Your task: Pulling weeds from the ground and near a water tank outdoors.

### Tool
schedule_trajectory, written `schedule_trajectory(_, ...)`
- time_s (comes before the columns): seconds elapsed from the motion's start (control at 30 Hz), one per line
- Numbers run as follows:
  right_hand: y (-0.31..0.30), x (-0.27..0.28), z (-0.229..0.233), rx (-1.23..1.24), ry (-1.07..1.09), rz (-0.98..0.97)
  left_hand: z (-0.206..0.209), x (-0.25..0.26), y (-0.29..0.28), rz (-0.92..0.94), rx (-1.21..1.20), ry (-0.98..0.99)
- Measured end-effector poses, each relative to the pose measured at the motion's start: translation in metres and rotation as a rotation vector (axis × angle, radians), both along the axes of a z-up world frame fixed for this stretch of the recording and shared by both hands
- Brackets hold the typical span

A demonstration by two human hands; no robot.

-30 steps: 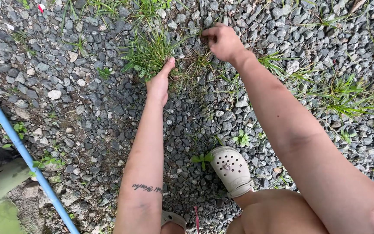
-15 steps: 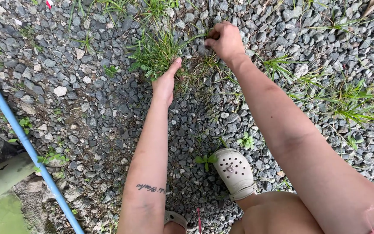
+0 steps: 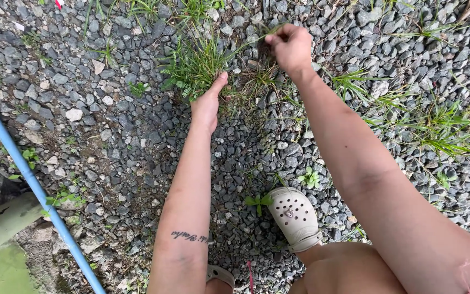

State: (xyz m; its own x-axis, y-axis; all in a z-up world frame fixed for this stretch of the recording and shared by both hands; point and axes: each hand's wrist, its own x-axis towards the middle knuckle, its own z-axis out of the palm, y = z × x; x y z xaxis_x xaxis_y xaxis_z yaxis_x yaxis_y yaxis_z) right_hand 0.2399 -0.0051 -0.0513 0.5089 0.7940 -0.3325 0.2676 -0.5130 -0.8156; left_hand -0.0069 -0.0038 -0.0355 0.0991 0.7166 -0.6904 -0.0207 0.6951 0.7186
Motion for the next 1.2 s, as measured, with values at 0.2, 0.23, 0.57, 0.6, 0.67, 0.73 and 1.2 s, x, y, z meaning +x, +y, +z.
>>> schedule_trajectory(0.2,0.002,0.048,-0.014,0.349,0.212,-0.288,0.006,0.004,0.0,-0.023,-0.036,-0.012)
schedule_trajectory(0.23,0.0,0.055,-0.016,0.423,0.2,-0.273,0.006,0.005,0.0,-0.044,-0.052,0.026)
schedule_trajectory(0.57,-0.018,0.033,0.021,-0.034,-0.243,0.261,0.014,0.013,0.001,-0.126,-0.165,0.177)
schedule_trajectory(0.6,-0.016,0.031,0.02,-0.034,-0.242,0.261,0.013,0.013,0.001,-0.125,-0.165,0.178)
schedule_trajectory(0.67,-0.013,0.025,0.019,0.031,-0.292,0.299,0.011,0.011,-0.001,-0.101,-0.083,0.123)
schedule_trajectory(0.73,-0.013,0.021,0.021,0.047,-0.3,0.342,0.006,0.007,-0.002,-0.071,-0.065,0.087)
schedule_trajectory(1.2,-0.053,0.012,0.022,-0.087,-0.206,0.641,0.006,0.002,-0.035,0.032,-0.076,0.043)
